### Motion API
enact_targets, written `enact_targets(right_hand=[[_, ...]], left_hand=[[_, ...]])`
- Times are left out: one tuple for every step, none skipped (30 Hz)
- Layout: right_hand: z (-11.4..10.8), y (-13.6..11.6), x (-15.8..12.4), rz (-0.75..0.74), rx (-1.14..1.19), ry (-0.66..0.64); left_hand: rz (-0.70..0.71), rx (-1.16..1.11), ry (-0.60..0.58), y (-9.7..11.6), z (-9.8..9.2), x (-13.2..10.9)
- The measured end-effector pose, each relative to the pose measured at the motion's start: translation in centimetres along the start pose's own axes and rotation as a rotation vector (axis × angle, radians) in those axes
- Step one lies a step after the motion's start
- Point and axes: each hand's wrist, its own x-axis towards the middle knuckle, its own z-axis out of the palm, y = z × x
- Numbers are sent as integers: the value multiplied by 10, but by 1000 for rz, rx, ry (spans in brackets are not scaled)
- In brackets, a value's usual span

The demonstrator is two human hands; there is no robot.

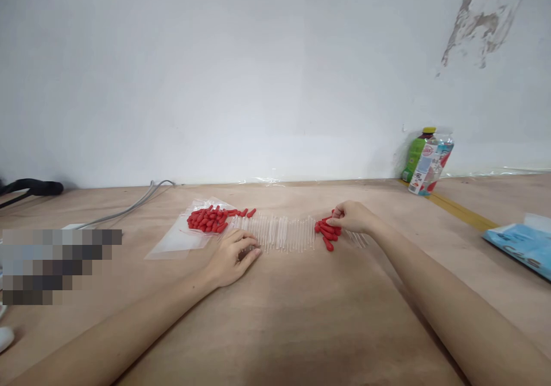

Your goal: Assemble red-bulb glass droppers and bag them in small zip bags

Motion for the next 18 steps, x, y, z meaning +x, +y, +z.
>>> enact_targets(right_hand=[[1, 1, 0, 0, 11, -29], [3, 1, 1, 3, 21, -45], [5, 3, 2, 8, 30, -50], [6, 3, 2, 13, 39, -50], [7, 4, 3, 18, 45, -50], [7, 4, 3, 22, 48, -50], [7, 4, 4, 27, 45, -48], [5, 3, 3, 32, 37, -42], [3, 1, 3, 42, 24, -29], [1, -1, 2, 53, 11, -3], [-2, -5, 1, 65, 1, 33], [-4, -10, 0, 72, 2, 75], [-5, -15, -2, 74, 16, 123], [-5, -22, -3, 70, 44, 176], [-2, -30, -4, 54, 83, 232], [3, -39, -6, 38, 124, 296], [11, -48, -7, 17, 161, 357], [20, -57, -9, -30, 183, 416]], left_hand=[[-2, 2, 0, 0, 0, 0], [-4, 5, 0, 0, 0, 0], [-6, 7, 1, 0, 0, 0], [-9, 10, 1, 0, 0, 0], [-13, 13, -1, 0, 0, 0], [-18, 17, -5, 0, 0, 0], [-24, 22, -9, 1, 0, 0], [-31, 30, -11, 1, 0, 0], [-40, 41, -9, 1, 0, 0], [-51, 55, -3, 1, -1, 0], [-65, 73, 5, 1, -1, 1], [-83, 94, 14, 1, -1, 3], [-106, 118, 25, 0, -1, 5], [-133, 143, 35, 0, -1, 8], [-167, 169, 44, 0, 0, 12], [-203, 193, 50, 0, 1, 18], [-242, 215, 54, 0, 3, 23], [-281, 233, 53, 0, 5, 30]])
